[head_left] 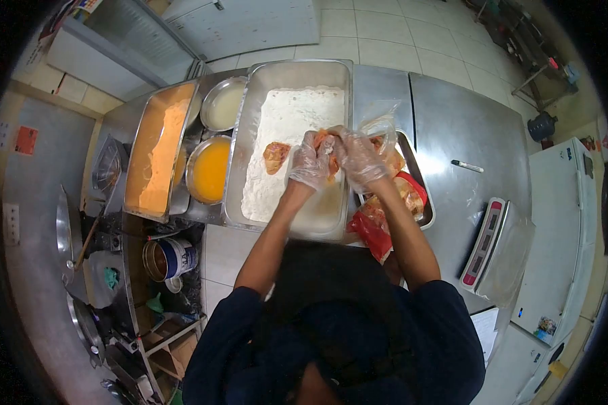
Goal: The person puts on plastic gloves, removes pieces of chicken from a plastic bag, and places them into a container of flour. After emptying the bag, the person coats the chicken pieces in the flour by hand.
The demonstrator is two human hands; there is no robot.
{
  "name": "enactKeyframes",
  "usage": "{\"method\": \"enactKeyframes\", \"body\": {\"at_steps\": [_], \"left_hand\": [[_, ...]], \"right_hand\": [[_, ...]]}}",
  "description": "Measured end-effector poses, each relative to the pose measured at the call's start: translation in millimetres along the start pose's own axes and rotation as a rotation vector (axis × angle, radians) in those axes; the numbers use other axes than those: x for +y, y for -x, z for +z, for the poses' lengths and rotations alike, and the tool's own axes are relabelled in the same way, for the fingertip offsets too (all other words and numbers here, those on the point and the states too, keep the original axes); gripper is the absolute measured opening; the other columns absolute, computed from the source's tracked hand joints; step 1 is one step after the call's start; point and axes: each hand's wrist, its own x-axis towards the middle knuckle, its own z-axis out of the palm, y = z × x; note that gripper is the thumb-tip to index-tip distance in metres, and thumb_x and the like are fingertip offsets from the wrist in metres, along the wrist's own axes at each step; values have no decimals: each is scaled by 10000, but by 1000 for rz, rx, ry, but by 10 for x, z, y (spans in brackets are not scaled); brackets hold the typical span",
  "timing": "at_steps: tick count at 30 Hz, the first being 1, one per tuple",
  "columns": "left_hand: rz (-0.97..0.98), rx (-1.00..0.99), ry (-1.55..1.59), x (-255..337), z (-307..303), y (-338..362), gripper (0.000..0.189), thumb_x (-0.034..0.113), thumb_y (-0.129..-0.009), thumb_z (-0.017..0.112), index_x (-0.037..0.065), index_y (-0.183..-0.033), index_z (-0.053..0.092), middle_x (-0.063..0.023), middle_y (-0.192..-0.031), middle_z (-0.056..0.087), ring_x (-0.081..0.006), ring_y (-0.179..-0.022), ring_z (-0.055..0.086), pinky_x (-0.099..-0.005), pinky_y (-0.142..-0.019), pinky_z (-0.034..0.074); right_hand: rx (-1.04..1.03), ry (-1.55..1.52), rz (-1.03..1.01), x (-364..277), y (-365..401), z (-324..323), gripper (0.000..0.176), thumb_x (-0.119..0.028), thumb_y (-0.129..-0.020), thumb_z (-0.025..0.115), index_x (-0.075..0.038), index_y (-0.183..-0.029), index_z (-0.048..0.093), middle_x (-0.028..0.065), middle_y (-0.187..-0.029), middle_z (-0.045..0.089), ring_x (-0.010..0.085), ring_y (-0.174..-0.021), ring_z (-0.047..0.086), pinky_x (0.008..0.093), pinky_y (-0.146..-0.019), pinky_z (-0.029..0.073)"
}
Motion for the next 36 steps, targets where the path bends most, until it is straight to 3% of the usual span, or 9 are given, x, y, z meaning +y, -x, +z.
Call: {"method": "enactKeyframes", "body": {"at_steps": [5, 13, 15, 18, 20, 27, 29, 34, 36], "left_hand": [[-98, 234, -128, 30, -133, -43, 372, 353, -949, 488, -7, -855, 496, -180, -637, 542, -318, -586, 534, -412, -577, 416], [-235, 387, 16, -298, -122, 13, 587, 466, -954, 417, -6, -634, 559, -105, -544, 543, -172, -478, 470, -360, -485, 393], [-183, 435, 39, -274, -77, 47, 577, 437, -969, 392, -14, -628, 506, -109, -532, 489, -211, -492, 440, -382, -508, 376], [-61, 482, 81, -283, -127, 60, 557, 400, -985, 377, -11, -618, 452, -108, -530, 433, -227, -503, 405, -397, -521, 353], [7, 471, 110, -330, -187, 70, 545, 392, -985, 387, -2, -613, 451, -102, -540, 432, -205, -500, 401, -390, -513, 348], [-70, 448, 735, -451, -263, 201, 314, 319, -927, 548, 22, -1026, 546, -102, -953, 599, -171, -782, 591, -304, -659, 508], [588, 478, -315, -519, -338, 276, 294, 277, -898, 591, 27, -1045, 548, -120, -1001, 610, -169, -806, 599, -287, -697, 506], [53, 152, 487, -295, -443, 203, 324, 344, -879, 590, 47, -1010, 586, -190, -921, 614, -286, -882, 588, -459, -814, 462], [-195, 14, -7, -96, -643, 103, 311, 326, -908, 538, 28, -975, 595, -174, -850, 613, -266, -867, 588, -424, -791, 470]], "right_hand": [[231, -45, -12, -440, 73, 445, 233, -149, -889, 466, -9, -1063, 530, 256, -969, 573, 427, -846, 567, 474, -746, 463], [244, 54, -106, -298, 45, 737, 199, -101, -846, 508, 30, -993, 538, 223, -835, 563, 397, -763, 584, 443, -646, 477], [230, -480, 313, -341, 26, 743, 348, -249, -967, 443, 53, -846, 565, 190, -726, 569, 259, -673, 566, 404, -641, 458], [380, -364, 7, -295, -2, 805, 362, -277, -967, 465, 10, -774, 572, 95, -680, 559, 139, -627, 498, 318, -580, 433], [249, -755, 292, -400, 9, 706, 332, -272, -962, 479, -16, -773, 577, 56, -696, 564, 110, -616, 487, 279, -553, 410], [66, -1251, 380, -372, 2, 777, 224, -224, -943, 510, -43, -862, 615, -12, -748, 562, 40, -602, 468, 196, -501, 394], [16, -1362, 397, -367, 42, 826, 211, -227, -930, 534, -33, -920, 614, 24, -826, 588, 66, -680, 513, 213, -578, 442], [-327, -1671, 409, 19, 67, 1047, 243, -231, -889, 598, -29, -1024, 609, 102, -942, 607, 118, -767, 577, 243, -666, 504], [28, -655, 46, 40, -11, 1043, 246, -264, -880, 617, -37, -975, 616, 104, -849, 617, 119, -706, 584, 250, -623, 500]]}}
